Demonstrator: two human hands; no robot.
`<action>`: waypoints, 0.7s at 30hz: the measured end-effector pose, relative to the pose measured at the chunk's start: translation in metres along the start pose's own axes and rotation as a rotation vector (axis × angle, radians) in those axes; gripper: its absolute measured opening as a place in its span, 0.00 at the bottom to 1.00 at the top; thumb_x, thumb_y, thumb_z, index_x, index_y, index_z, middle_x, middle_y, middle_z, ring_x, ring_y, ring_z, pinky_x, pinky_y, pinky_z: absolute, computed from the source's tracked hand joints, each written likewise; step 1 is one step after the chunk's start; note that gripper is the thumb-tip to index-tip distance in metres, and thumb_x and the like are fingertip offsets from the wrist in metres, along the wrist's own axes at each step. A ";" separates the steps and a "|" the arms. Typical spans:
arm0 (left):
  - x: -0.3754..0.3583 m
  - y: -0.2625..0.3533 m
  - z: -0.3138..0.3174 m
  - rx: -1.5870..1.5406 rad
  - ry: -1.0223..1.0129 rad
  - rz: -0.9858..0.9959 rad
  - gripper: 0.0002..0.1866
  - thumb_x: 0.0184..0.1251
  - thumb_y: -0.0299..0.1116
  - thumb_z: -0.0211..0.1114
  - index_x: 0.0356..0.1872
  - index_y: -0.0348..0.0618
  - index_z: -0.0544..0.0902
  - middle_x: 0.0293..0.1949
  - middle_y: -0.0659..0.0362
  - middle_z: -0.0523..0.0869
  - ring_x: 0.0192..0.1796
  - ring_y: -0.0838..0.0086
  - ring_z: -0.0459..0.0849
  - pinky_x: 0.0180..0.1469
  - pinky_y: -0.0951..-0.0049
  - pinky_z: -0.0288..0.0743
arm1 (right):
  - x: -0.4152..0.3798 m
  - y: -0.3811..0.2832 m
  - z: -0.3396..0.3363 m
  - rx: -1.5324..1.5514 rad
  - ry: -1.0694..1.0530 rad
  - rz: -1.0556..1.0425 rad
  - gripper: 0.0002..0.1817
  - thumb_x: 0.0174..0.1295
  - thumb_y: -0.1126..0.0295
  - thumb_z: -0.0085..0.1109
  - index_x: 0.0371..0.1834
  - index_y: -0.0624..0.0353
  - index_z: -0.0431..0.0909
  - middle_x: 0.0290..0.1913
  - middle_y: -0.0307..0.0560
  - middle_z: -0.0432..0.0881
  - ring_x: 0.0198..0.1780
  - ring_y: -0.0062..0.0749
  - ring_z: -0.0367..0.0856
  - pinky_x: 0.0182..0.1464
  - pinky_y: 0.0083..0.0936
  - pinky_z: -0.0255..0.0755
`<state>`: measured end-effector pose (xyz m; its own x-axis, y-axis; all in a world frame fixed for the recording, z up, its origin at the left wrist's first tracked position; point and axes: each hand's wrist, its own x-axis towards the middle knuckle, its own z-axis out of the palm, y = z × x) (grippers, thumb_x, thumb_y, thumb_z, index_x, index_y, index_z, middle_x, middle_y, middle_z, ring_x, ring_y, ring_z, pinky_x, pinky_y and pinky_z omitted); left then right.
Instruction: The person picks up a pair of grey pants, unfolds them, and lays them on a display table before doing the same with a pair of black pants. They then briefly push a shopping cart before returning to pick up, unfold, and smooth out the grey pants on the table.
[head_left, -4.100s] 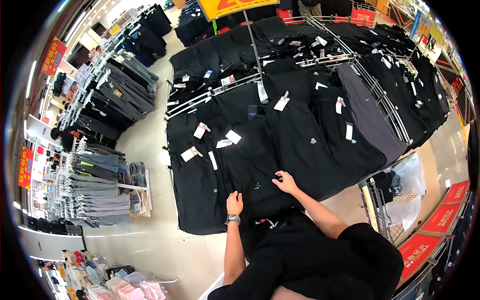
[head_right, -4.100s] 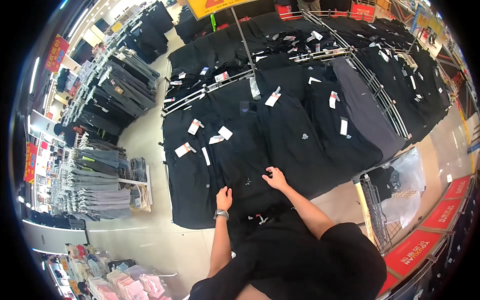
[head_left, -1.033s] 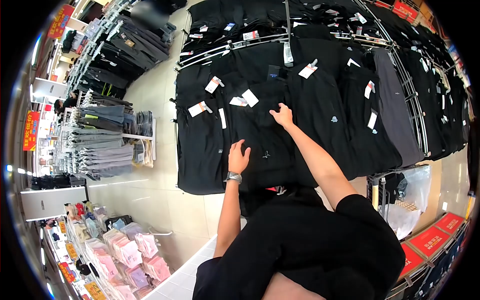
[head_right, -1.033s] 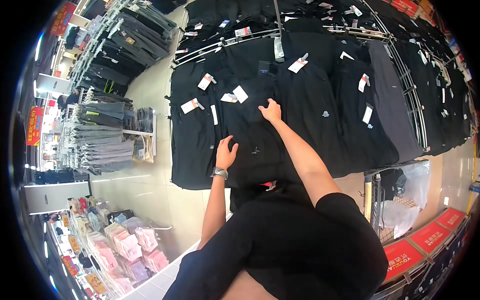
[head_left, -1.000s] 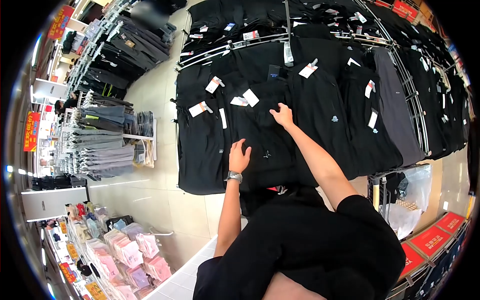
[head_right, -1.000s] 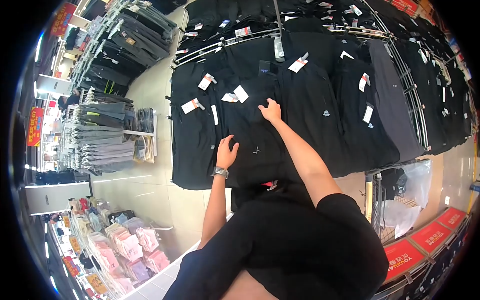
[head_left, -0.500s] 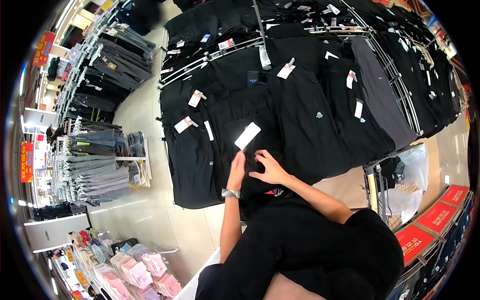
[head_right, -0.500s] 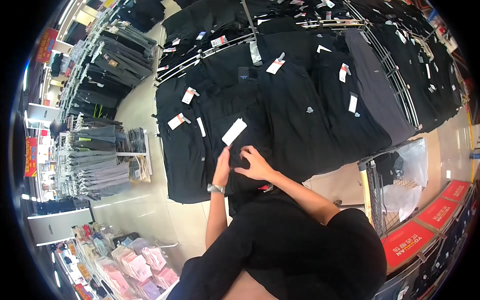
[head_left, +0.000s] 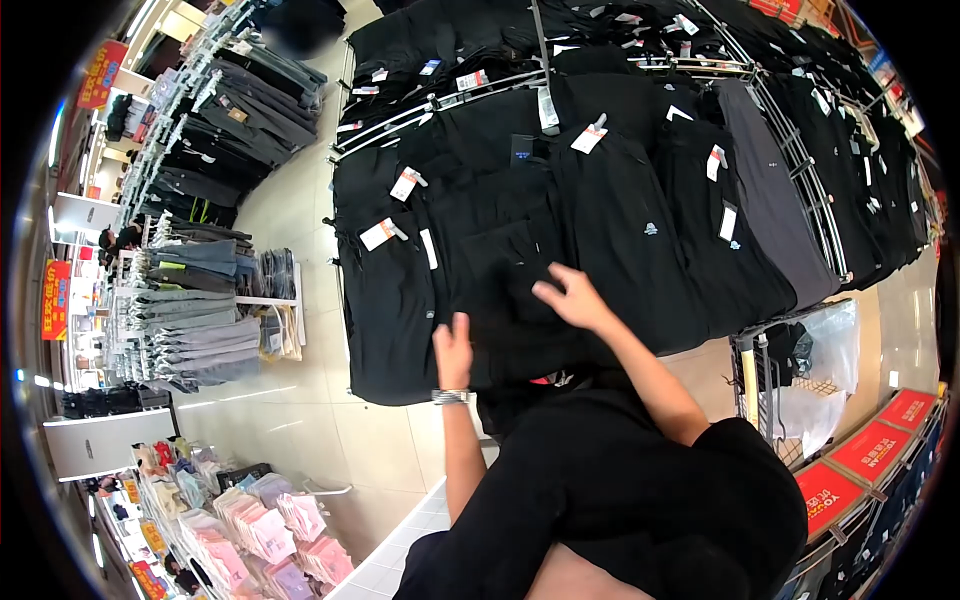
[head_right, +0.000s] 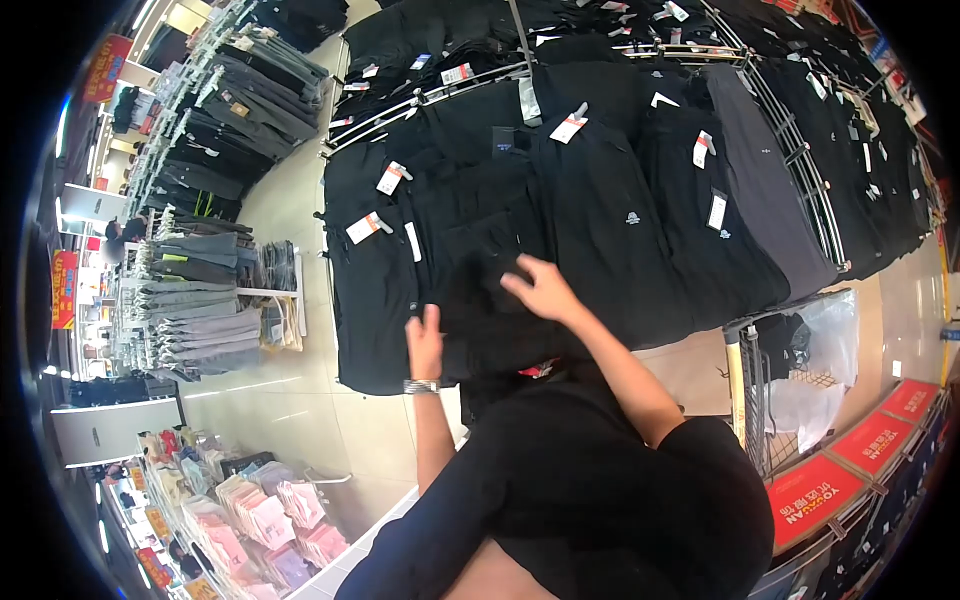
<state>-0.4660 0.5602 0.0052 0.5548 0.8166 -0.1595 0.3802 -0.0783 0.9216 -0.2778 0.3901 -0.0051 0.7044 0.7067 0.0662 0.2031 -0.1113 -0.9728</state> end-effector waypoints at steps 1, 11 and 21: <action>0.009 0.001 -0.015 -0.014 0.101 0.012 0.23 0.73 0.43 0.60 0.25 0.31 0.72 0.23 0.60 0.73 0.26 0.80 0.67 0.26 0.70 0.62 | 0.007 -0.010 -0.015 0.029 0.138 -0.041 0.19 0.61 0.62 0.64 0.31 0.68 0.69 0.24 0.50 0.70 0.29 0.22 0.66 0.32 0.28 0.66; 0.025 0.024 -0.055 0.107 -0.044 0.258 0.15 0.72 0.34 0.61 0.43 0.26 0.79 0.31 0.56 0.84 0.34 0.77 0.76 0.40 0.75 0.71 | 0.018 0.009 -0.084 -0.015 -0.027 -0.002 0.21 0.63 0.63 0.64 0.26 0.61 0.60 0.23 0.35 0.57 0.27 0.15 0.55 0.27 0.22 0.55; -0.067 -0.039 -0.033 0.101 -0.248 0.049 0.16 0.63 0.23 0.62 0.53 0.38 0.82 0.49 0.55 0.86 0.47 0.73 0.83 0.51 0.76 0.74 | -0.082 0.060 -0.113 -0.427 -0.118 -0.073 0.17 0.52 0.65 0.71 0.39 0.63 0.78 0.47 0.48 0.79 0.47 0.44 0.75 0.51 0.34 0.70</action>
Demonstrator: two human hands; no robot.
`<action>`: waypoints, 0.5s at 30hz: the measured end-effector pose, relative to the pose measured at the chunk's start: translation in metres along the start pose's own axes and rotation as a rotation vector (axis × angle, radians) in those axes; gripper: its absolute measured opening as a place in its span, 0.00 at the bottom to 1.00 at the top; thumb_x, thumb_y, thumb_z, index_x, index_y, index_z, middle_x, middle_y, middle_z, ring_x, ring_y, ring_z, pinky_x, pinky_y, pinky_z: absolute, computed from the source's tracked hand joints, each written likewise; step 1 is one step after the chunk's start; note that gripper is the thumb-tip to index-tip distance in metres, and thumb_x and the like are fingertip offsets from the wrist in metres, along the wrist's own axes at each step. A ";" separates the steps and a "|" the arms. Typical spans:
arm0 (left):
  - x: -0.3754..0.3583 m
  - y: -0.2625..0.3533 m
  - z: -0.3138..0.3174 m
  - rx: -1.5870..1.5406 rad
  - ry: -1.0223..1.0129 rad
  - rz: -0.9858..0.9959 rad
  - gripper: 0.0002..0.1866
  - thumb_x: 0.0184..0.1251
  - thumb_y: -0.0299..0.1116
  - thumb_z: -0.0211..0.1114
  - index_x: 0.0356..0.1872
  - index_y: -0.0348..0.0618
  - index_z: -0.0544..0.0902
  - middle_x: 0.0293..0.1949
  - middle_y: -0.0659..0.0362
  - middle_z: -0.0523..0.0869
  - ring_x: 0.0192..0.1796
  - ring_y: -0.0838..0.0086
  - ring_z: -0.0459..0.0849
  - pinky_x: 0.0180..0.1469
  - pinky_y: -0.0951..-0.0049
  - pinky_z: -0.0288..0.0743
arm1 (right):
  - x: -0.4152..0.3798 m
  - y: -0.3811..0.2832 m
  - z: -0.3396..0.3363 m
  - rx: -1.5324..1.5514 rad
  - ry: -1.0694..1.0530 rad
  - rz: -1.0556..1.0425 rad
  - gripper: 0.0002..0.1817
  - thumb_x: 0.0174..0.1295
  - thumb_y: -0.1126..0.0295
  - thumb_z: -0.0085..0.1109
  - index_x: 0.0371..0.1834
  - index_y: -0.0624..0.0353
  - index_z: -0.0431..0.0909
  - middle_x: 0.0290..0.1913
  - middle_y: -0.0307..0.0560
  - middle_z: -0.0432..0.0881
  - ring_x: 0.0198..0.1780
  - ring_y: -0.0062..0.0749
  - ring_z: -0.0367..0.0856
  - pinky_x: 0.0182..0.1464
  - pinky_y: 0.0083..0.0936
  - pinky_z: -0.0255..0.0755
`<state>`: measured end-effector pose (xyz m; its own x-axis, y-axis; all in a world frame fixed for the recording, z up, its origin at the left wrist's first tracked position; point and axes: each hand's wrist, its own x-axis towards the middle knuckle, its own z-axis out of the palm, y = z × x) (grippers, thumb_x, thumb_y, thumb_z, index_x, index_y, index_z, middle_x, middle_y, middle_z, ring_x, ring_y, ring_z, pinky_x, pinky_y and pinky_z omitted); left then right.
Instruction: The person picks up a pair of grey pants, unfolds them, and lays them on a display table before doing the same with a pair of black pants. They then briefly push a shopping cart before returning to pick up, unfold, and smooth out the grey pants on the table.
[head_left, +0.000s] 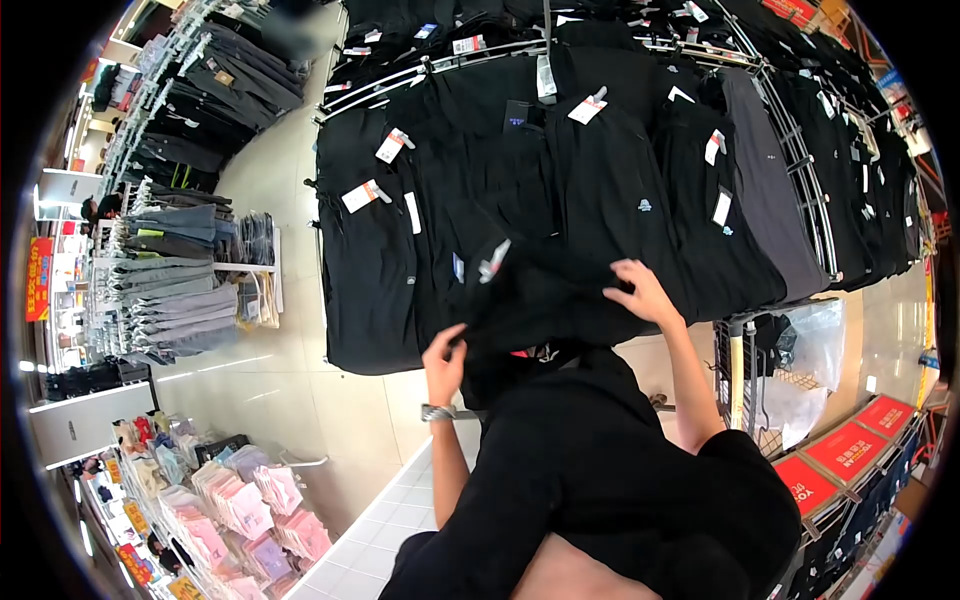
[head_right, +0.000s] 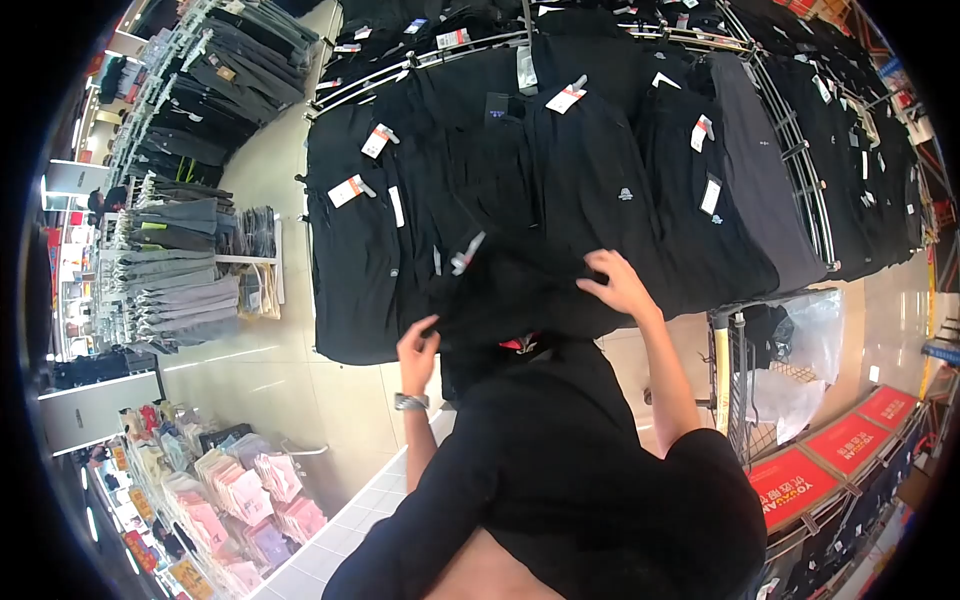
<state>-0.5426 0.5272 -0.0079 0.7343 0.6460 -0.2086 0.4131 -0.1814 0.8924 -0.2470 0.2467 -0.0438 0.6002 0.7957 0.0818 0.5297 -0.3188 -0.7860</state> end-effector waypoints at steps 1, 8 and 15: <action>-0.011 -0.010 0.008 0.044 -0.050 -0.102 0.17 0.62 0.24 0.63 0.53 0.40 0.82 0.49 0.55 0.86 0.49 0.70 0.83 0.53 0.74 0.74 | -0.018 0.020 0.006 -0.054 -0.087 0.044 0.17 0.51 0.65 0.71 0.40 0.61 0.79 0.51 0.48 0.79 0.51 0.45 0.75 0.55 0.35 0.69; -0.013 -0.001 0.036 0.099 -0.135 0.048 0.28 0.57 0.34 0.73 0.59 0.41 0.76 0.50 0.50 0.84 0.51 0.62 0.84 0.53 0.66 0.76 | 0.003 -0.013 -0.012 0.020 -0.194 0.225 0.28 0.48 0.54 0.74 0.51 0.55 0.80 0.63 0.53 0.72 0.65 0.48 0.68 0.66 0.37 0.64; 0.033 0.032 0.056 0.499 -0.043 0.240 0.29 0.54 0.44 0.73 0.54 0.40 0.76 0.46 0.50 0.81 0.49 0.53 0.80 0.48 0.58 0.75 | 0.055 -0.027 0.025 0.008 -0.162 0.182 0.25 0.47 0.61 0.75 0.47 0.61 0.80 0.39 0.51 0.83 0.40 0.41 0.82 0.44 0.32 0.76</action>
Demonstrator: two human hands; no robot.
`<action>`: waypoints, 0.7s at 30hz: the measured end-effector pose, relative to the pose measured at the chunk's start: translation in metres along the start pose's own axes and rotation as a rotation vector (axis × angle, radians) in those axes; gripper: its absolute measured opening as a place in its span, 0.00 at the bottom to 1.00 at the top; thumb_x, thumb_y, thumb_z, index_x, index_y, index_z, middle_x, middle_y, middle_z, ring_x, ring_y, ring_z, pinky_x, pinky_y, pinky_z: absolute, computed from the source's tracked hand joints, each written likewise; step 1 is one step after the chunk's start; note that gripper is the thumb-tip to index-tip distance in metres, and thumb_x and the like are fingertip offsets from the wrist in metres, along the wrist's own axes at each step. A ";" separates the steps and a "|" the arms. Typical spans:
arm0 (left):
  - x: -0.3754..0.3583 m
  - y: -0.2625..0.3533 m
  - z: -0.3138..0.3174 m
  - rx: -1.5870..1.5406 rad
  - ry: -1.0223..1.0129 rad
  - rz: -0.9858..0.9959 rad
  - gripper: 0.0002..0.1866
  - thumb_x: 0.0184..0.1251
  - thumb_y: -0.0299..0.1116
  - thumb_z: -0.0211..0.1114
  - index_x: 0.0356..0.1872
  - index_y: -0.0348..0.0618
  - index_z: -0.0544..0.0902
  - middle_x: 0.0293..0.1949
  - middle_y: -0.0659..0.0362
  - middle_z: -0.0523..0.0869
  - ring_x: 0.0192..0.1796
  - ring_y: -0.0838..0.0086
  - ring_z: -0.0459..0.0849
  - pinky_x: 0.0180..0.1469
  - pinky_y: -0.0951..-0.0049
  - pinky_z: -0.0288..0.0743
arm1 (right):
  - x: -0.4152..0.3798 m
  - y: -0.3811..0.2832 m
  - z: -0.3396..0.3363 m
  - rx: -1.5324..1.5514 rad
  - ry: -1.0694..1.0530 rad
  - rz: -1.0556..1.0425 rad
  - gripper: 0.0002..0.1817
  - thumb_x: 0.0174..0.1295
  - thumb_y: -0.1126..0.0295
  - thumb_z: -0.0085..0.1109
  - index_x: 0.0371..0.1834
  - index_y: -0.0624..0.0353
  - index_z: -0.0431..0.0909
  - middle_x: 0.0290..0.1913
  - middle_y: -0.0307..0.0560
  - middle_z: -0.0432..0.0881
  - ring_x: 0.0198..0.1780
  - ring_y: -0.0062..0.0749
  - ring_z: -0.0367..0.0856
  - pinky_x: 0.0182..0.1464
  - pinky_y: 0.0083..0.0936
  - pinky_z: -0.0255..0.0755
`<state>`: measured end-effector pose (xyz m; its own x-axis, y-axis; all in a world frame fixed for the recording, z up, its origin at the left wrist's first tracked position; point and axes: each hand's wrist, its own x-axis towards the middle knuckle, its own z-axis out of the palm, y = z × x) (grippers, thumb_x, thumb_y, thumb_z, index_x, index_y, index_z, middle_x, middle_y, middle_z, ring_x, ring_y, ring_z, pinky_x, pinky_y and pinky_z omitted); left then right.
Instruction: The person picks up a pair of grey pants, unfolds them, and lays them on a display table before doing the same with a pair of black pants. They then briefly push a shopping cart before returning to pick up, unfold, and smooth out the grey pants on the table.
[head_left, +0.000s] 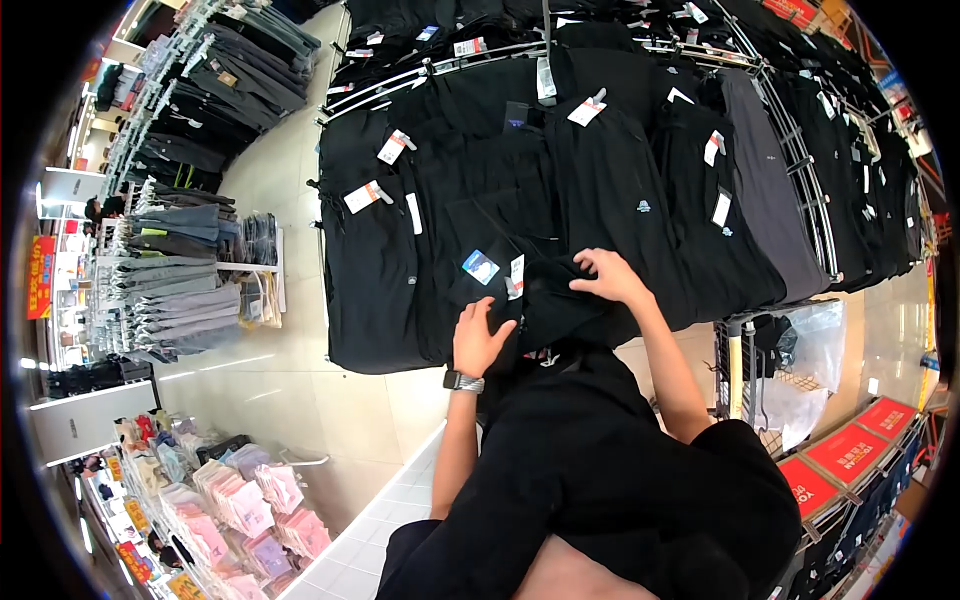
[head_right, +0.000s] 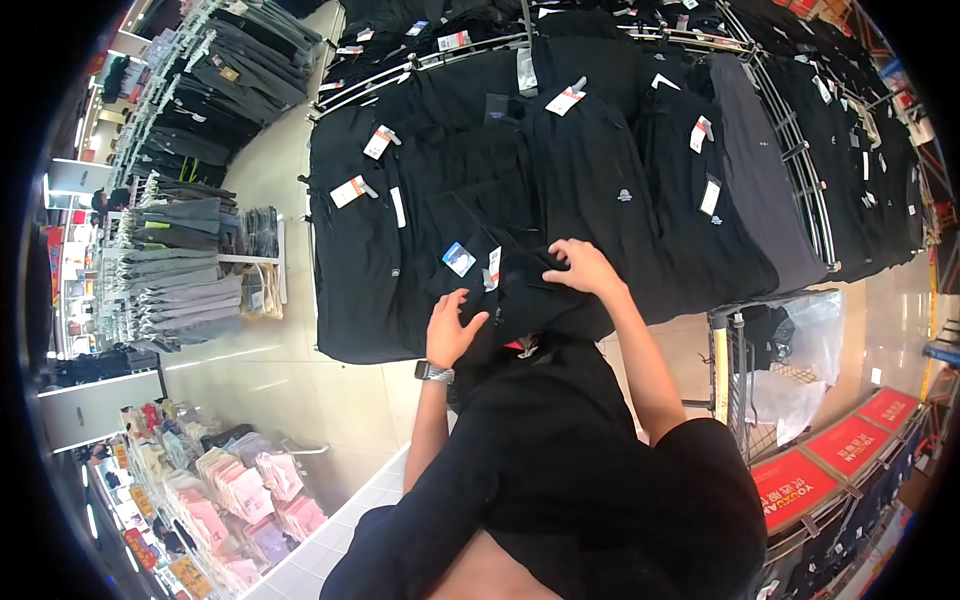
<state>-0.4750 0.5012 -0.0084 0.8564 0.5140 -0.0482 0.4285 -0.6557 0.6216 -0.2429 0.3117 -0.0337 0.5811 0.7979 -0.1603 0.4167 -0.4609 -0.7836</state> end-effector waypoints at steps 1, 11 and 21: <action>0.001 0.002 0.005 0.069 0.001 0.005 0.29 0.53 0.42 0.74 0.53 0.41 0.76 0.44 0.52 0.81 0.48 0.55 0.80 0.48 0.60 0.76 | -0.001 0.001 0.005 -0.025 -0.025 -0.006 0.25 0.46 0.62 0.75 0.47 0.61 0.80 0.39 0.52 0.83 0.40 0.42 0.82 0.45 0.33 0.76; -0.028 -0.025 0.037 0.261 -0.007 -0.031 0.23 0.54 0.33 0.67 0.53 0.43 0.77 0.47 0.55 0.76 0.51 0.58 0.76 0.50 0.61 0.70 | -0.033 0.020 0.011 -0.057 0.040 0.090 0.15 0.49 0.76 0.64 0.42 0.59 0.85 0.38 0.54 0.82 0.43 0.49 0.82 0.48 0.37 0.75; -0.033 -0.011 0.041 0.319 -0.023 0.052 0.33 0.48 0.48 0.75 0.56 0.45 0.76 0.51 0.56 0.75 0.53 0.61 0.73 0.52 0.60 0.66 | -0.047 0.032 0.012 -0.042 0.202 -0.018 0.13 0.53 0.77 0.63 0.42 0.58 0.85 0.37 0.50 0.81 0.39 0.45 0.80 0.45 0.33 0.74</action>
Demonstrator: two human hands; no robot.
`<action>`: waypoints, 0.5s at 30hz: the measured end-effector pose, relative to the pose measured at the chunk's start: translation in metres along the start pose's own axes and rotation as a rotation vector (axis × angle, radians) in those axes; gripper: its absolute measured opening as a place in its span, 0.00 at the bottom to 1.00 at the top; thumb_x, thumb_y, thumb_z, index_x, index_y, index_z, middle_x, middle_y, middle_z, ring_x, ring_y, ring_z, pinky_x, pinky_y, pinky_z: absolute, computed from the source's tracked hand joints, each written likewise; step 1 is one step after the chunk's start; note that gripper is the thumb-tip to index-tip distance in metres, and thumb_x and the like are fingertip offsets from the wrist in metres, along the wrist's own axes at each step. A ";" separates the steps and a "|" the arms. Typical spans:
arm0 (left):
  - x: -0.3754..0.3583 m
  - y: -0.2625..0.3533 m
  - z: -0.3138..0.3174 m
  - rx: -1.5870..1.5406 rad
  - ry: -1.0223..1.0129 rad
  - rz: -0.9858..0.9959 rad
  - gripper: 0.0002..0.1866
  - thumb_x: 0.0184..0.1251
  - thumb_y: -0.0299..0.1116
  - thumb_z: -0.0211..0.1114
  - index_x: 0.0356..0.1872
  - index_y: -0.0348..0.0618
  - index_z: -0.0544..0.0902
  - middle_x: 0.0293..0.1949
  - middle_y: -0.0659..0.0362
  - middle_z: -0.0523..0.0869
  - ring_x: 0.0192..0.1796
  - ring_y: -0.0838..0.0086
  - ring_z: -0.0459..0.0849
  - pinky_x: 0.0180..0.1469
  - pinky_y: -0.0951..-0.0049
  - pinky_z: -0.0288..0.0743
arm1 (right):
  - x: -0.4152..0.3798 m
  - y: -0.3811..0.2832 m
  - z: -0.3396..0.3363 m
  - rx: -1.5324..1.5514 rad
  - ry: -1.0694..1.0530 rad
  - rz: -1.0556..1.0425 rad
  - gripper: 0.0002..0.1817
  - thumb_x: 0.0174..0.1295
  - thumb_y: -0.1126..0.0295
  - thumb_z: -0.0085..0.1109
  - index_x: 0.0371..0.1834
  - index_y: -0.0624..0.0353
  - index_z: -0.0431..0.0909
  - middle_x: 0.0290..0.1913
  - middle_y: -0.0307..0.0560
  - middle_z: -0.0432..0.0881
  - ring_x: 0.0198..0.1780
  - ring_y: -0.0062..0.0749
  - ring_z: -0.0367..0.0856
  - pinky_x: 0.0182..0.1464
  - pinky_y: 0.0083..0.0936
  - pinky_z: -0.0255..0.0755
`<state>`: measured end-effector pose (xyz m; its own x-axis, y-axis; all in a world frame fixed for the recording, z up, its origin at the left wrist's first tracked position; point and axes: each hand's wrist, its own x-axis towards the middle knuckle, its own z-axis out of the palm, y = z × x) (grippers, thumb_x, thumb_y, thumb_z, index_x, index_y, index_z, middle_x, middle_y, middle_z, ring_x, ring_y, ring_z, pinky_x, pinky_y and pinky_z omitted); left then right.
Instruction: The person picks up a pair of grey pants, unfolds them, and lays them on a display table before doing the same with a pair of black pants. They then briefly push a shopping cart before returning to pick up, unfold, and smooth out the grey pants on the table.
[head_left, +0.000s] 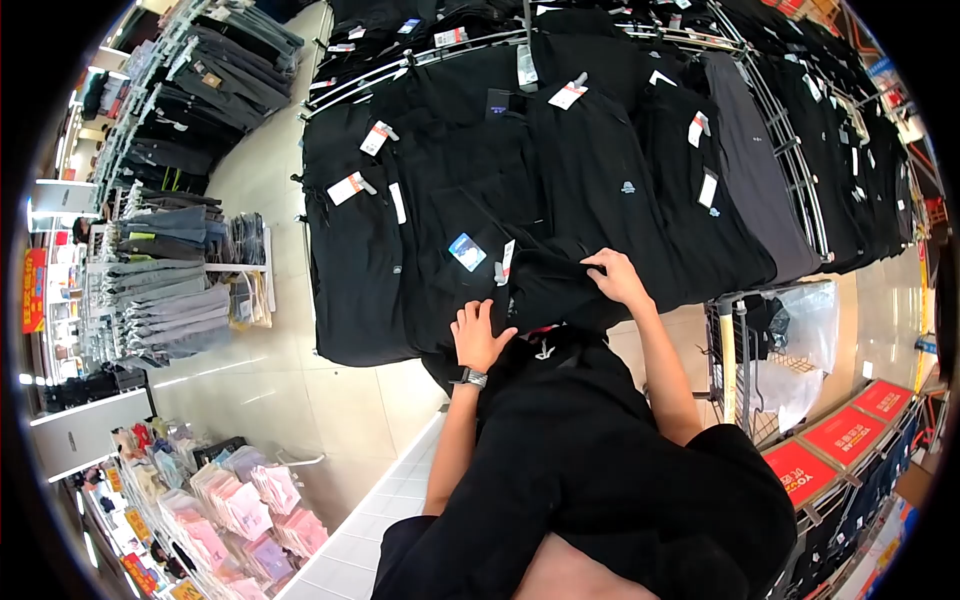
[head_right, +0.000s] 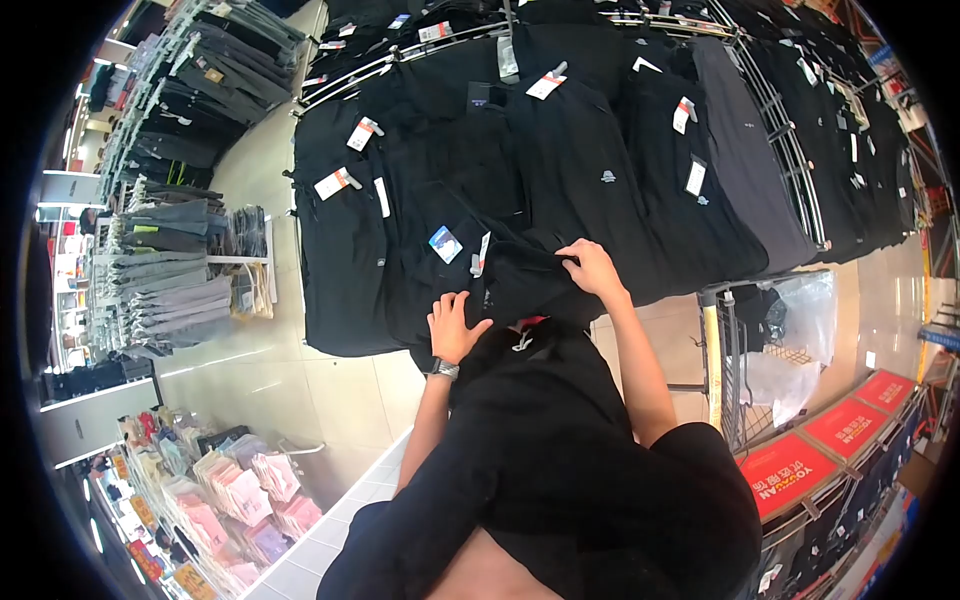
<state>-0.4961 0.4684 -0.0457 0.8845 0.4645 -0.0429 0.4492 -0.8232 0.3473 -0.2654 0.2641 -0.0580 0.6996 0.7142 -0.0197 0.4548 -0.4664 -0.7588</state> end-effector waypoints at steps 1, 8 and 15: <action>0.000 0.004 0.001 -0.002 -0.002 0.009 0.33 0.48 0.48 0.75 0.56 0.45 0.76 0.51 0.56 0.75 0.53 0.61 0.73 0.52 0.60 0.66 | -0.004 0.001 0.001 -0.002 0.007 0.005 0.13 0.53 0.77 0.63 0.42 0.58 0.85 0.37 0.50 0.81 0.39 0.45 0.80 0.45 0.33 0.74; 0.003 -0.014 0.004 0.004 0.003 -0.037 0.23 0.49 0.27 0.67 0.52 0.47 0.79 0.48 0.56 0.77 0.50 0.59 0.76 0.50 0.59 0.70 | -0.016 0.007 0.000 0.027 0.110 0.027 0.11 0.54 0.80 0.59 0.39 0.56 0.85 0.38 0.49 0.81 0.45 0.46 0.79 0.51 0.34 0.72; 0.022 -0.034 -0.069 -0.169 0.303 -0.027 0.19 0.48 0.17 0.59 0.42 0.47 0.84 0.42 0.58 0.80 0.47 0.58 0.79 0.49 0.61 0.74 | 0.008 -0.024 -0.044 0.013 0.318 -0.047 0.19 0.45 0.87 0.51 0.38 0.55 0.82 0.45 0.44 0.79 0.52 0.42 0.77 0.55 0.32 0.72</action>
<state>-0.5004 0.5294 0.0058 0.7838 0.5818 0.2173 0.4220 -0.7557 0.5009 -0.2466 0.2582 -0.0112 0.8162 0.5349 0.2186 0.4849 -0.4283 -0.7625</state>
